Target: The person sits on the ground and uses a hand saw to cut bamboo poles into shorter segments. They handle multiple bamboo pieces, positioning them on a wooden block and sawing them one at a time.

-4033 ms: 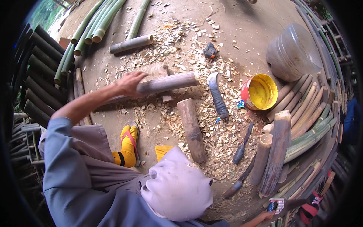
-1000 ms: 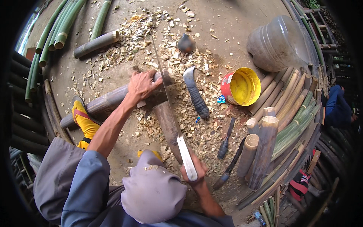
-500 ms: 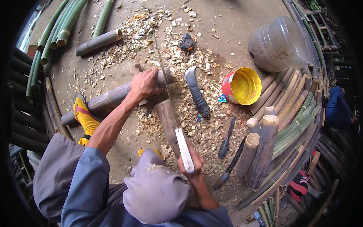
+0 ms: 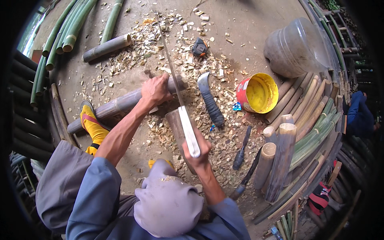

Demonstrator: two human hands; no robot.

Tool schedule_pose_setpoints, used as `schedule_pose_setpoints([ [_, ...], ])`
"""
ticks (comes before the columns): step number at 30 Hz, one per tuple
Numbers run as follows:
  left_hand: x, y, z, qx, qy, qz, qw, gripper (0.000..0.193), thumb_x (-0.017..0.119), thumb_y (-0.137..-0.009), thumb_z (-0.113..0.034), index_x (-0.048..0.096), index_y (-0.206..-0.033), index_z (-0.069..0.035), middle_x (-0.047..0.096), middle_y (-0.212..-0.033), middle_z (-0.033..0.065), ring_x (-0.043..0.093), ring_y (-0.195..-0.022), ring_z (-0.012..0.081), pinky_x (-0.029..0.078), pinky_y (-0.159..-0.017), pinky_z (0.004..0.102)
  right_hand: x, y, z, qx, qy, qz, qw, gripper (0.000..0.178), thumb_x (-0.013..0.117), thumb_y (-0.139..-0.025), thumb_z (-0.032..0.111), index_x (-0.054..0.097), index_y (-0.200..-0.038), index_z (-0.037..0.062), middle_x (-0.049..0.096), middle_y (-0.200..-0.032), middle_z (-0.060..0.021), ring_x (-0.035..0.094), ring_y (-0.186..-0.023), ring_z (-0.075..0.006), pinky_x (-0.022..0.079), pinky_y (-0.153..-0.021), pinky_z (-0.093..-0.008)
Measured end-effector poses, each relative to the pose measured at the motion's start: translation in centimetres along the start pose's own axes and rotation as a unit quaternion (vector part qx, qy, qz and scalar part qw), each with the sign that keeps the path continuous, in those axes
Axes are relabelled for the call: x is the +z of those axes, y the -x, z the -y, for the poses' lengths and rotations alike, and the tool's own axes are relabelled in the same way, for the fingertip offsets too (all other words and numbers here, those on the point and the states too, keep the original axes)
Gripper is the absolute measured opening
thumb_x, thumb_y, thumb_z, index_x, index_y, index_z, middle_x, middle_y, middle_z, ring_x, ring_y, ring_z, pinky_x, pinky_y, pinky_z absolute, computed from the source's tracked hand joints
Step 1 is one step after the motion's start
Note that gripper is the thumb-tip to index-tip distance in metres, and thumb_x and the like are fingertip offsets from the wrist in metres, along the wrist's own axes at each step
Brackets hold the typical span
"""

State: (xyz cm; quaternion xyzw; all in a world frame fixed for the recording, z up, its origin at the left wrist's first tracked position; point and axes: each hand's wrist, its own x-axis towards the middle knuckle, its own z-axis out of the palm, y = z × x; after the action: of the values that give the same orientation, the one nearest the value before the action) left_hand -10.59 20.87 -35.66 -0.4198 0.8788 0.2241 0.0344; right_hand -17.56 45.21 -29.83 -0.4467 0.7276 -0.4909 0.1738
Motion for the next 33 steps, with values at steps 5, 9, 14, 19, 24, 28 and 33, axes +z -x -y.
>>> schedule_pose_setpoints([
  [5, -0.9, 0.4, 0.9, -0.039, -0.016, 0.043, 0.998, 0.047, 0.077, -0.060, -0.025, 0.052, -0.094, -0.005, 0.065, -0.090, 0.0170, 0.065, -0.081, 0.0373, 0.052, -0.069, 0.0463, -4.2, 7.2, 1.0, -0.068, 0.153, 0.036, 0.985, 0.047, 0.058, -0.071, 0.001, 0.056, -0.115, -0.0133, 0.067, -0.093, -0.0245, 0.068, -0.060, -0.0230, 0.053, -0.051, -0.0292],
  [9, -0.4, 0.3, 0.3, -0.028, -0.006, 0.036, 0.999, 0.045, 0.077, -0.061, -0.024, 0.053, -0.094, -0.005, 0.065, -0.091, 0.0164, 0.065, -0.082, 0.0372, 0.052, -0.069, 0.0458, -6.7, 9.6, 2.8, -0.048, 0.227, 0.063, 0.971, 0.041, 0.057, -0.071, 0.001, 0.059, -0.110, -0.0133, 0.067, -0.093, -0.0229, 0.065, -0.054, -0.0228, 0.051, -0.047, -0.0291],
  [14, -0.1, -0.2, 0.1, -0.014, -0.005, -0.009, 1.000, 0.046, 0.076, -0.059, -0.024, 0.054, -0.094, -0.005, 0.065, -0.093, 0.0158, 0.065, -0.083, 0.0367, 0.053, -0.071, 0.0450, -0.1, 0.0, 0.5, 0.026, 0.016, 0.022, 0.999, 0.033, 0.061, -0.075, 0.000, 0.060, -0.106, -0.0092, 0.062, -0.067, -0.0140, 0.064, -0.054, -0.0236, 0.048, -0.050, -0.0311],
  [19, -0.7, 0.3, 0.2, -0.045, -0.016, 0.039, 0.998, 0.042, 0.073, -0.060, -0.021, 0.054, -0.094, -0.005, 0.066, -0.087, 0.0164, 0.066, -0.079, 0.0365, 0.053, -0.069, 0.0452, -4.2, 6.7, 1.8, -0.033, 0.091, -0.007, 0.995, 0.031, 0.059, -0.079, 0.004, 0.062, -0.106, -0.0109, 0.069, -0.086, -0.0197, 0.069, -0.066, -0.0220, 0.054, -0.055, -0.0283],
  [24, -0.8, 0.6, 0.0, -0.038, -0.003, 0.001, 0.999, 0.034, 0.071, -0.063, -0.019, 0.055, -0.089, -0.004, 0.066, -0.089, 0.0164, 0.066, -0.081, 0.0356, 0.053, -0.072, 0.0444, -1.9, 3.8, 0.4, -0.063, 0.048, -0.018, 0.997, 0.036, 0.059, -0.076, 0.001, 0.060, -0.111, -0.0100, 0.066, -0.075, -0.0164, 0.065, -0.056, -0.0217, 0.050, -0.050, -0.0296],
  [28, -1.2, 0.2, -1.0, -0.024, -0.021, 0.016, 0.999, 0.033, 0.069, -0.063, -0.018, 0.054, -0.090, -0.004, 0.066, -0.087, 0.0168, 0.066, -0.080, 0.0354, 0.053, -0.072, 0.0444, 0.4, -2.1, 0.6, -0.001, -0.021, -0.003, 1.000, 0.029, 0.060, -0.074, 0.001, 0.060, -0.102, -0.0073, 0.062, -0.069, -0.0107, 0.060, -0.055, -0.0158, 0.047, -0.051, -0.0288],
  [33, -1.0, 0.1, 0.6, -0.040, -0.016, -0.004, 0.999, 0.034, 0.068, -0.062, -0.022, 0.053, -0.088, -0.005, 0.066, -0.083, 0.0169, 0.065, -0.073, 0.0369, 0.053, -0.066, 0.0451, -5.4, 1.7, 5.8, -0.161, 0.145, -0.039, 0.976, 0.032, 0.067, -0.069, 0.002, 0.061, -0.098, -0.0103, 0.065, -0.076, -0.0166, 0.067, -0.062, -0.0253, 0.053, -0.053, -0.0338],
])
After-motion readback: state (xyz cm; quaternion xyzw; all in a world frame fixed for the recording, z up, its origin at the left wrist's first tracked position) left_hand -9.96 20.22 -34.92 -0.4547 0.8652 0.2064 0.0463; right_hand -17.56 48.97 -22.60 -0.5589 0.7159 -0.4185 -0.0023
